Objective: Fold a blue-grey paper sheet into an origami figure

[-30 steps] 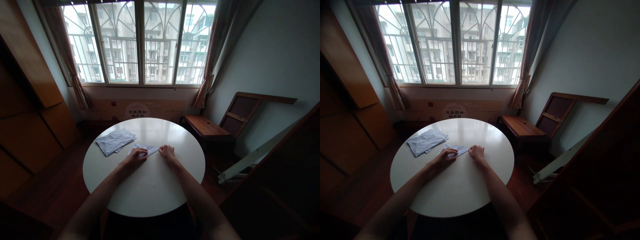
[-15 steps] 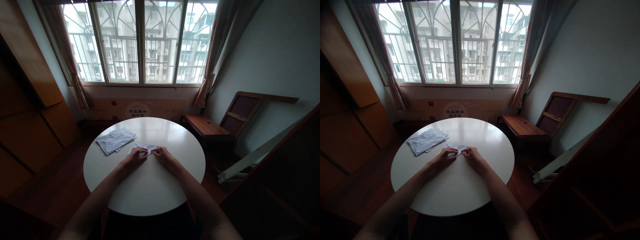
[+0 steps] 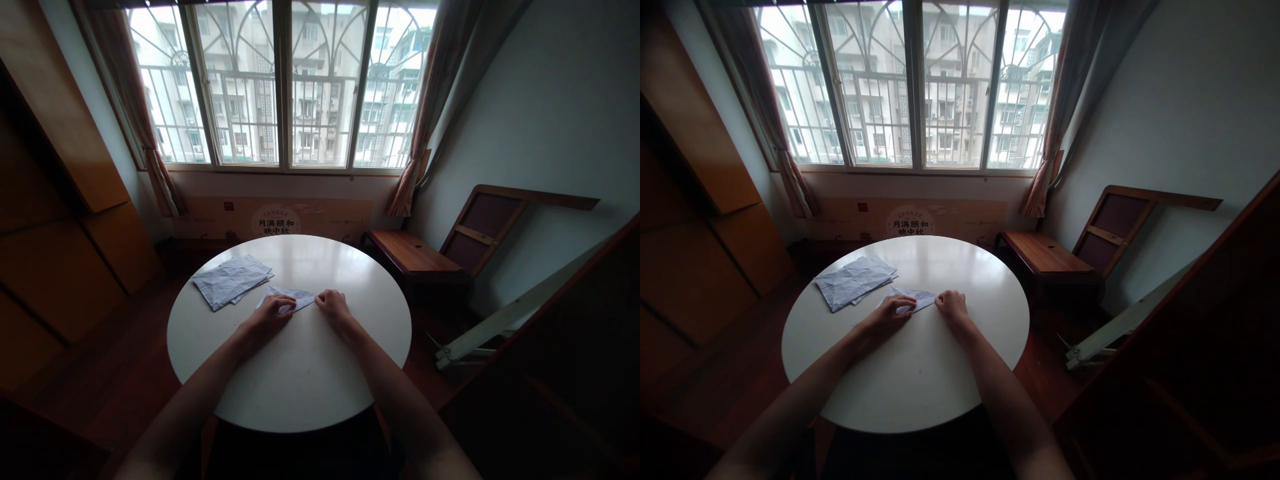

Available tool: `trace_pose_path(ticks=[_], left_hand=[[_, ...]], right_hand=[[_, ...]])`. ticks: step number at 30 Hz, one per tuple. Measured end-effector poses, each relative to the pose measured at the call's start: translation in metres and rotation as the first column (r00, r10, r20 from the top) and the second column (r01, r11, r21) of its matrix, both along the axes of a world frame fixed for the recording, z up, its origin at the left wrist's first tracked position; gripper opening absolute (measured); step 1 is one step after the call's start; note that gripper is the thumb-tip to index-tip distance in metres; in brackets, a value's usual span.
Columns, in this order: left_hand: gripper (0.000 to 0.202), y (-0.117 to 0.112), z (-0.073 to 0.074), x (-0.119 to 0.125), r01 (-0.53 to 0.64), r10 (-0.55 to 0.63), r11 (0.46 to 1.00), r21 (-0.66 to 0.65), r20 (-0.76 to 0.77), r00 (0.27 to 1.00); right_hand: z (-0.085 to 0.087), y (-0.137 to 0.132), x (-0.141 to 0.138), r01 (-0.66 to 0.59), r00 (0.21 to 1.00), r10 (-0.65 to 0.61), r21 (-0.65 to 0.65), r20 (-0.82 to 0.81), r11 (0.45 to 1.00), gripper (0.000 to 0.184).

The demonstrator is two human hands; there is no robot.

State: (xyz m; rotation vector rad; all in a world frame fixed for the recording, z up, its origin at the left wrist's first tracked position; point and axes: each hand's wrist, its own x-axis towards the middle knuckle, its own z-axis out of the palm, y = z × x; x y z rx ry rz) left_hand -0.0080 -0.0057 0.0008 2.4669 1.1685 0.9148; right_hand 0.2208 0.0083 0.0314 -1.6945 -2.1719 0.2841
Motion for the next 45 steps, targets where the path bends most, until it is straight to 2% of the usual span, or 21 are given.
trace_pose_path(ticks=[5,8,12,16,20,23,28,32,38,42,45], left_hand=[[0.024,0.0,-0.002,0.0,-0.028,0.028,1.0,0.01,-0.004,1.0],[0.023,0.001,-0.002,-0.001,-0.029,0.029,1.0,0.01,-0.014,0.999],[0.024,0.003,-0.002,-0.002,-0.009,0.009,1.0,0.014,-0.011,1.0],[0.024,0.004,-0.002,-0.003,0.006,-0.006,1.0,0.019,-0.001,1.0],[0.024,0.002,-0.001,-0.002,0.002,-0.001,1.0,0.028,-0.023,1.0],[0.024,0.002,0.0,-0.002,-0.012,0.012,1.0,0.027,-0.027,1.0],[0.022,0.002,-0.001,-0.001,-0.015,0.016,1.0,0.027,-0.019,1.0],[0.022,0.002,-0.002,-0.001,-0.019,0.019,0.999,0.035,-0.012,1.0],[0.022,0.004,-0.004,-0.002,-0.01,0.012,0.999,0.037,-0.039,0.999],[0.022,0.005,-0.005,-0.004,-0.012,0.013,0.999,0.035,-0.029,1.0],[0.023,0.006,-0.007,-0.005,-0.006,0.007,0.999,0.034,-0.029,1.0]], right_hand=[[-0.004,0.005,0.003,0.074,0.997,-0.073,0.009,-0.039,0.997,0.028],[-0.01,0.01,0.004,0.06,0.994,-0.054,0.066,-0.095,0.996,0.028],[-0.017,0.014,0.003,-0.072,0.989,0.086,0.114,-0.122,0.991,0.024],[-0.024,0.014,0.001,-0.217,0.966,0.23,0.105,-0.121,0.97,0.022],[-0.026,0.014,0.0,-0.275,0.952,0.282,0.069,-0.116,0.959,0.021],[-0.021,0.013,0.001,-0.234,0.966,0.237,0.041,-0.107,0.971,0.023],[-0.011,0.009,0.002,-0.056,0.996,0.055,-0.019,-0.075,0.998,0.025],[-0.006,0.006,0.003,0.05,0.997,-0.051,-0.027,-0.055,0.998,0.027],[-0.005,0.006,0.007,0.139,0.99,-0.14,-0.026,-0.033,0.99,0.03],[-0.008,0.01,0.009,0.163,0.986,-0.162,0.012,-0.048,0.987,0.03],[-0.013,0.013,0.008,0.083,0.993,-0.077,0.059,-0.091,0.995,0.03]])
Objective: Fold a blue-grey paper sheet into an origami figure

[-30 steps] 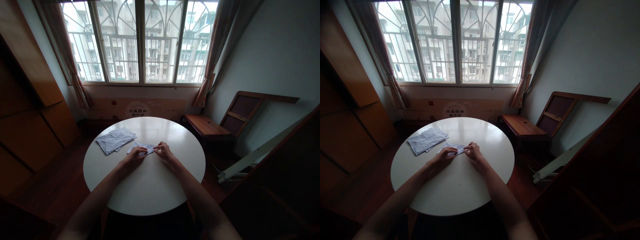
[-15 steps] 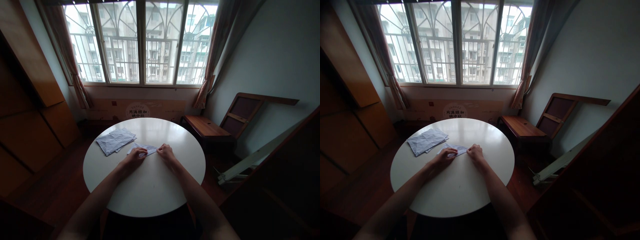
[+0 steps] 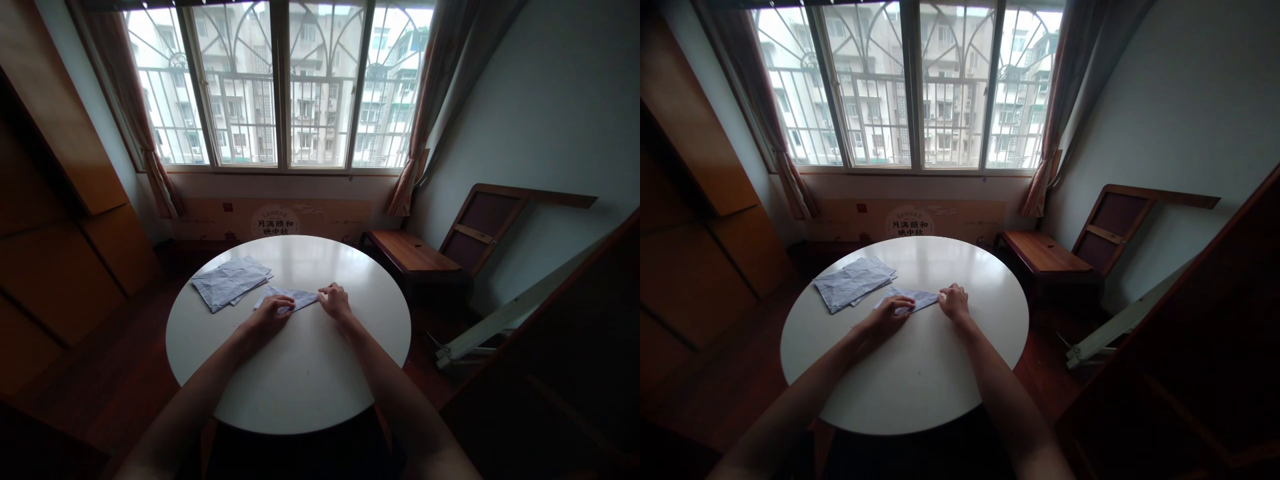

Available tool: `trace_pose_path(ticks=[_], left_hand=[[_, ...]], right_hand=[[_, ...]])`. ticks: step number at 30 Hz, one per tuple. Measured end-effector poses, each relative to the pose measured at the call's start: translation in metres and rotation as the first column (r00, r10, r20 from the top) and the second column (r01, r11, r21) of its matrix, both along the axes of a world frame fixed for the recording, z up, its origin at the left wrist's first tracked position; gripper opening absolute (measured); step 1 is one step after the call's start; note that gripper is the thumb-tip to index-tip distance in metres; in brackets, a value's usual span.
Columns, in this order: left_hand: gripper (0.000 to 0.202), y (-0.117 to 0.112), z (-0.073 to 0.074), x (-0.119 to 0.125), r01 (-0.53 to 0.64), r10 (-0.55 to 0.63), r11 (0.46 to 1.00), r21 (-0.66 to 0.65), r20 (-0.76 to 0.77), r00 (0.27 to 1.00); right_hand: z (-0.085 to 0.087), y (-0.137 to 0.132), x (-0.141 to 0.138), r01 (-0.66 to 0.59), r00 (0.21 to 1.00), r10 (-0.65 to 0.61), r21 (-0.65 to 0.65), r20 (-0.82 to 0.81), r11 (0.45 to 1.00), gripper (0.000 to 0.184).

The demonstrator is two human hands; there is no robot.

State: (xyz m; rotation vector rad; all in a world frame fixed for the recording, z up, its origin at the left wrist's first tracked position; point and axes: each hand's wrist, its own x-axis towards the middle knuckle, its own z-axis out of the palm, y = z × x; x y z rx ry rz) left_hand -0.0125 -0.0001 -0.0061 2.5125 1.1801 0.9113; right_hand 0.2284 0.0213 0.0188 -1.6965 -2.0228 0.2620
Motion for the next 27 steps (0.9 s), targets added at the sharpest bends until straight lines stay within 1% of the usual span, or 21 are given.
trace_pose_path(ticks=[2,5,6,8,12,16,21,24,27], left_hand=[[0.023,0.0,0.0,0.0,0.004,-0.004,1.0,0.003,0.001,1.0],[0.023,0.0,0.001,0.0,0.01,-0.01,1.0,0.001,0.003,1.0],[0.023,-0.001,0.002,0.0,0.011,-0.011,1.0,0.0,0.005,1.0],[0.023,-0.001,0.003,0.001,0.013,-0.013,1.0,-0.005,0.008,1.0],[0.023,-0.002,0.004,0.001,0.01,-0.01,1.0,-0.011,0.026,1.0],[0.023,-0.002,0.004,0.002,0.007,-0.007,1.0,-0.012,0.03,1.0],[0.022,-0.004,0.006,0.003,-0.011,0.012,1.0,-0.018,0.026,1.0],[0.024,-0.002,0.003,0.003,-0.004,0.004,1.0,-0.017,0.022,1.0],[0.03,0.001,-0.004,0.001,0.005,-0.003,1.0,-0.03,0.06,0.998]], right_hand=[[-0.004,0.001,-0.003,-0.119,0.993,0.119,0.014,-0.015,0.993,0.029],[-0.009,0.0,-0.008,-0.302,0.953,0.302,0.001,-0.016,0.953,0.024],[-0.011,0.0,-0.009,-0.335,0.942,0.335,-0.002,-0.013,0.942,0.024],[-0.012,0.0,-0.01,-0.351,0.936,0.351,-0.005,-0.002,0.936,0.024],[-0.007,0.0,-0.006,-0.268,0.963,0.269,-0.04,0.019,0.963,0.026],[0.002,-0.002,-0.004,-0.129,0.991,0.13,-0.075,0.018,0.989,0.028],[0.004,-0.004,-0.002,0.042,0.999,-0.041,-0.047,0.028,0.998,0.028],[0.0,0.0,-0.001,0.059,0.998,-0.059,-0.021,0.014,0.998,0.029],[-0.003,0.003,-0.001,0.003,1.0,-0.004,-0.033,-0.008,0.999,0.036]])
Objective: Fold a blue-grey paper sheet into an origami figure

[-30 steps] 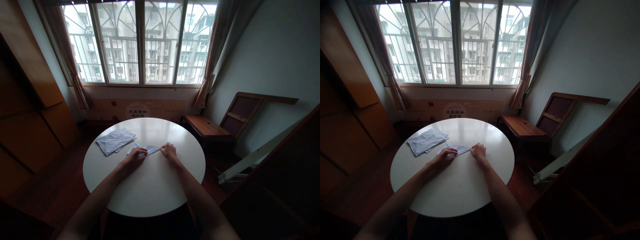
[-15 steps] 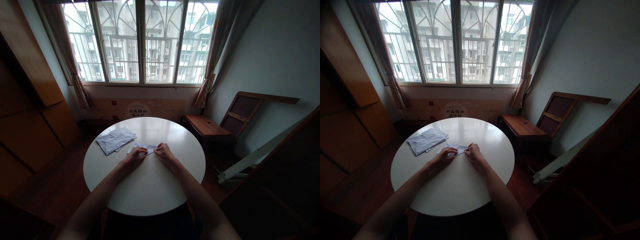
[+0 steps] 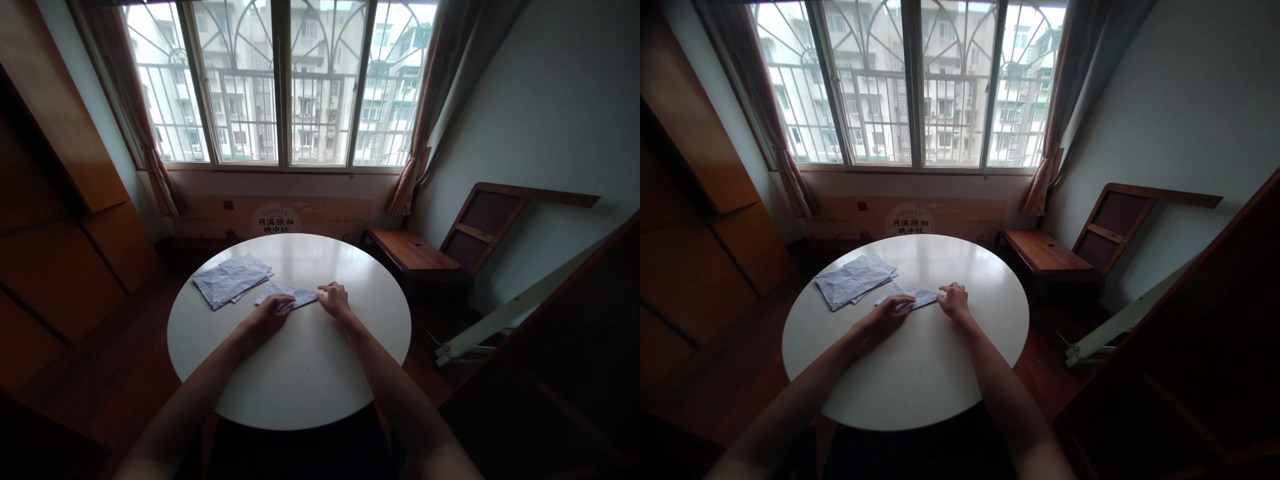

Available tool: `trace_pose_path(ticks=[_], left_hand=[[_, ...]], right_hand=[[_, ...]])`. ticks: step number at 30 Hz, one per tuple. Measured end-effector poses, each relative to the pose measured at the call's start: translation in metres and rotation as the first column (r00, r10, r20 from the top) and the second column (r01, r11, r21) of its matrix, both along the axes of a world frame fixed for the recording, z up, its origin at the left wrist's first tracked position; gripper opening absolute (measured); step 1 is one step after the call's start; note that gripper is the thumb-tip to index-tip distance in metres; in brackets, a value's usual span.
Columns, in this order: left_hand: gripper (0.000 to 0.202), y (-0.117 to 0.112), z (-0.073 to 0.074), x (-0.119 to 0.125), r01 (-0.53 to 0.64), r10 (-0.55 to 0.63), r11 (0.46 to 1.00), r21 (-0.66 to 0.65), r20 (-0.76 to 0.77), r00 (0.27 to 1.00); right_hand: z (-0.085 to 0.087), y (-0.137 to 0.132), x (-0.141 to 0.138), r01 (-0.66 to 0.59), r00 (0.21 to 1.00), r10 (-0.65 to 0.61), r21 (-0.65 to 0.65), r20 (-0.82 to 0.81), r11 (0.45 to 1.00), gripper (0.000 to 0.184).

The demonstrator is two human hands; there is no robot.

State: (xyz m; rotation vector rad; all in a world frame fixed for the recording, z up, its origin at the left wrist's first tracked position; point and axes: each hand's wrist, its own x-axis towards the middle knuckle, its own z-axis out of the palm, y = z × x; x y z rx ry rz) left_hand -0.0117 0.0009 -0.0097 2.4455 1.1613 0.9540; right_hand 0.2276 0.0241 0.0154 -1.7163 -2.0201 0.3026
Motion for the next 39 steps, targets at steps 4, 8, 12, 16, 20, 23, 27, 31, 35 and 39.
trace_pose_path(ticks=[4,8,12,16,20,23,27,31,35,39], left_hand=[[0.038,0.002,-0.006,-0.002,-0.021,0.022,0.999,-0.027,0.038,0.999],[0.039,0.001,-0.006,-0.003,0.003,-0.001,0.999,-0.044,0.056,0.998],[0.04,0.002,-0.006,-0.003,0.005,-0.004,1.0,-0.029,0.061,0.998],[0.038,0.0,-0.003,-0.002,0.002,0.0,0.999,-0.032,0.055,0.998],[0.037,-0.004,0.006,0.0,-0.006,0.008,0.998,-0.063,0.037,0.999],[0.037,-0.006,0.009,0.001,-0.021,0.024,0.997,-0.072,0.028,0.999],[0.033,-0.006,0.008,0.001,-0.005,0.008,0.999,-0.054,0.053,0.999],[0.024,-0.003,0.009,-0.001,0.017,-0.017,1.0,-0.011,0.056,0.998],[0.021,-0.002,0.013,-0.004,-0.135,0.131,0.988,0.069,0.062,0.989],[0.015,0.001,0.016,-0.003,-0.162,0.162,0.986,-0.03,0.341,0.926]], right_hand=[[-0.002,0.0,-0.002,-0.139,0.99,0.139,-0.045,0.003,0.989,0.043],[-0.002,-0.001,-0.004,-0.292,0.956,0.292,-0.066,-0.006,0.954,0.05],[-0.003,-0.001,-0.003,-0.389,0.921,0.387,-0.043,-0.042,0.92,0.055],[-0.006,-0.001,-0.003,-0.454,0.885,0.453,0.012,-0.108,0.891,0.061],[-0.015,0.003,-0.002,-0.516,0.834,0.52,0.072,-0.184,0.853,0.062],[-0.024,0.008,-0.002,-0.538,0.794,0.556,0.14,-0.245,0.831,0.048],[-0.024,0.009,-0.004,-0.535,0.738,0.592,0.253,-0.324,0.806,0.022],[-0.016,0.005,-0.006,-0.516,0.705,0.611,0.331,-0.359,0.79,0.016],[-0.015,0.006,-0.006,-0.476,0.725,0.585,0.351,-0.363,0.807,0.036],[-0.019,0.01,-0.003,-0.409,0.787,0.511,0.328,-0.346,0.852,0.06]])
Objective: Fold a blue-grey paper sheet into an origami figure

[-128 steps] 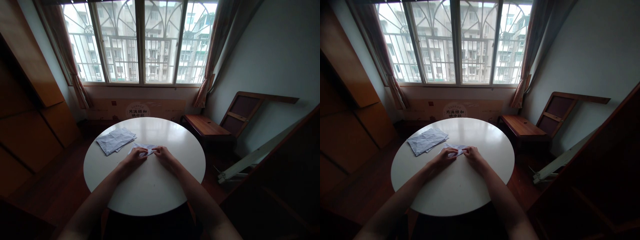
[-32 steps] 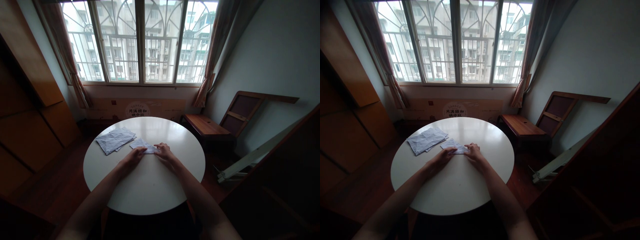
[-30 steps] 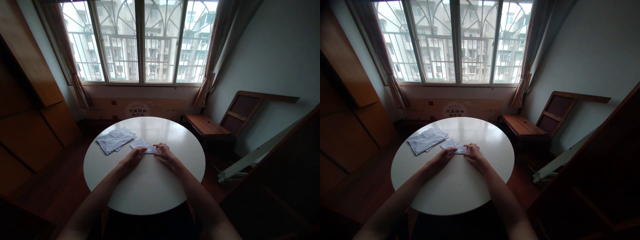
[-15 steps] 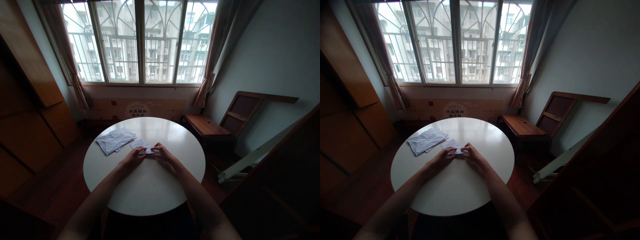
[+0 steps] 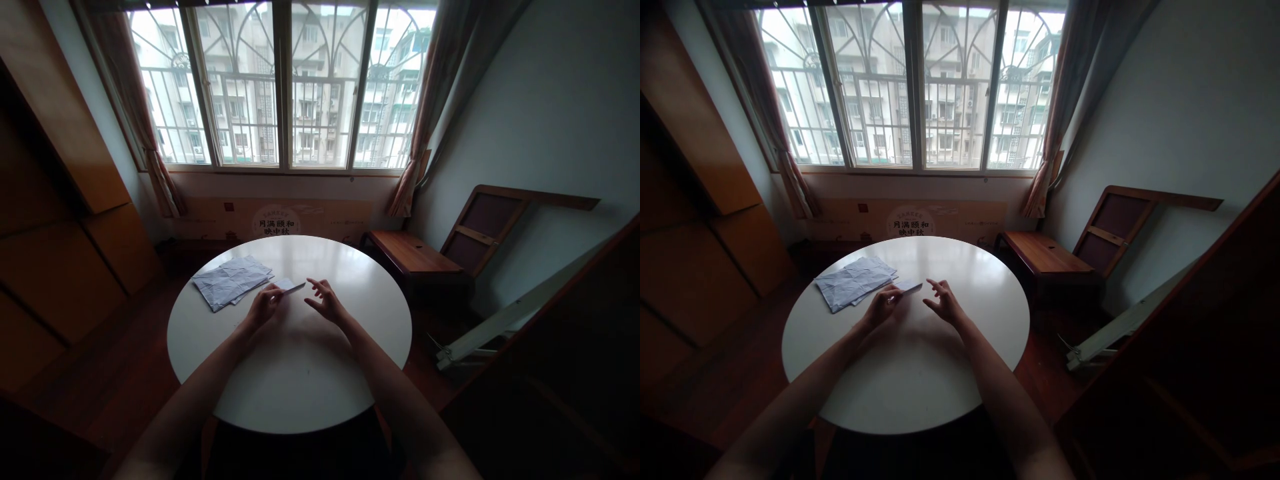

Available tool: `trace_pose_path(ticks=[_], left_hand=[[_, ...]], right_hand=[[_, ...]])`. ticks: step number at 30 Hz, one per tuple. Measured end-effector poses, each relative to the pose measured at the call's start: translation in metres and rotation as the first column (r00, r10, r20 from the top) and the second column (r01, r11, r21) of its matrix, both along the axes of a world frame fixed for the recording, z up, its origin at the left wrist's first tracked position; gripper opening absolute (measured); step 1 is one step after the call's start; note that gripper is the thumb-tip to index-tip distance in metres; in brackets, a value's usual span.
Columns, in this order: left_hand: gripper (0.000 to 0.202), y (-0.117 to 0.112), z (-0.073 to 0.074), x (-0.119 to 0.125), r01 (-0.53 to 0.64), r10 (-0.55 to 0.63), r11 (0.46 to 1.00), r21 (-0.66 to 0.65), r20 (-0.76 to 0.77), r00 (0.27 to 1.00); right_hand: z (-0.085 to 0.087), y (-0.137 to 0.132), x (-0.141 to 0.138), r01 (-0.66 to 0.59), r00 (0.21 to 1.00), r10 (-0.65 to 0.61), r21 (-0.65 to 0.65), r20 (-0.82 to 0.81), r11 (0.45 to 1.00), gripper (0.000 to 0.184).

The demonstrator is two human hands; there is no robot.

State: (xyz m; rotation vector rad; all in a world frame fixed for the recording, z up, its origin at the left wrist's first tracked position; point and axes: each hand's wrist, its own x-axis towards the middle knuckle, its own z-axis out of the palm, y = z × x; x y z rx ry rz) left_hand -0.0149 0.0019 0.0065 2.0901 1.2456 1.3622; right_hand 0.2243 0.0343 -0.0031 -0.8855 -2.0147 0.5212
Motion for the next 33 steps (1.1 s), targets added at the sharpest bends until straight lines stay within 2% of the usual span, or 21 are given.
trace_pose_path(ticks=[2,3,5,7,8,10,11,13,15,17,20,22,25,27,30,32,33], left_hand=[[0.018,0.002,0.001,0.001,0.032,-0.011,0.997,-0.07,0.287,0.958],[0.021,0.004,0.002,0.002,0.07,-0.012,0.991,-0.118,0.436,0.9],[0.031,0.006,0.005,0.001,0.168,0.014,0.965,-0.201,0.681,0.732],[0.046,0.007,0.007,-0.002,0.238,0.072,0.939,-0.247,0.82,0.568],[0.055,0.007,0.008,-0.004,0.257,0.097,0.931,-0.258,0.855,0.51],[0.068,0.007,0.008,-0.006,0.278,0.129,0.919,-0.278,0.882,0.454],[0.074,0.006,0.008,-0.007,0.277,0.151,0.913,-0.3,0.878,0.454],[0.082,0.004,0.007,-0.008,0.249,0.208,0.896,-0.369,0.841,0.5],[0.083,0.002,0.005,-0.007,0.193,0.248,0.881,-0.432,0.77,0.589],[0.073,0.003,0.002,-0.006,0.137,0.234,0.883,-0.449,0.673,0.702],[0.046,0.006,-0.004,-0.006,0.008,0.176,0.916,-0.402,0.419,0.891],[0.032,0.007,-0.008,-0.005,-0.095,0.162,0.939,-0.331,0.18,0.97],[0.027,0.007,-0.013,-0.005,-0.176,0.15,0.954,-0.243,-0.123,0.981],[0.024,0.006,-0.014,-0.006,-0.212,0.172,0.963,-0.169,-0.226,0.959],[0.016,0.006,-0.015,-0.008,-0.265,0.252,0.964,-0.026,-0.228,0.941],[0.014,0.007,-0.016,-0.007,-0.216,0.213,0.976,0.002,-0.178,0.961],[0.012,0.007,-0.016,-0.006,-0.157,0.154,0.988,-0.008,-0.146,0.977]], right_hand=[[0.0,0.001,0.001,0.058,0.998,-0.058,0.004,0.01,0.998,0.065],[0.0,0.001,0.001,0.084,0.996,-0.084,0.015,0.012,0.996,0.065],[0.001,0.0,0.001,0.127,0.992,-0.127,0.043,0.01,0.991,0.064],[0.003,-0.001,0.0,0.144,0.99,-0.144,0.053,-0.003,0.988,0.063],[0.004,-0.001,0.0,0.143,0.99,-0.142,0.045,-0.013,0.989,0.063],[0.006,-0.002,-0.001,0.121,0.992,-0.121,0.002,-0.042,0.993,0.066],[0.006,-0.002,-0.001,0.101,0.993,-0.103,-0.034,-0.059,0.994,0.068],[0.007,-0.003,-0.001,0.041,0.995,-0.052,-0.123,-0.09,0.992,0.075],[0.007,-0.004,-0.002,-0.026,0.995,0.007,-0.193,-0.1,0.981,0.08],[0.008,-0.005,-0.003,-0.047,0.997,0.033,-0.213,-0.073,0.976,0.078],[0.009,-0.006,-0.004,0.01,1.0,-0.011,-0.193,-0.001,0.981,0.056],[0.009,-0.006,-0.005,0.055,0.998,-0.05,-0.192,0.032,0.98,0.037],[0.008,-0.003,-0.005,0.109,0.993,-0.097,-0.217,0.064,0.97,0.025],[0.007,-0.002,-0.003,0.149,0.987,-0.13,-0.242,0.093,0.959,0.025],[0.005,-0.001,-0.001,0.215,0.972,-0.181,-0.256,0.15,0.943,0.025],[0.005,-0.001,0.0,0.238,0.964,-0.196,-0.252,0.182,0.938,0.024],[0.006,-0.002,0.0,0.24,0.962,-0.196,-0.249,0.191,0.938,0.024]])
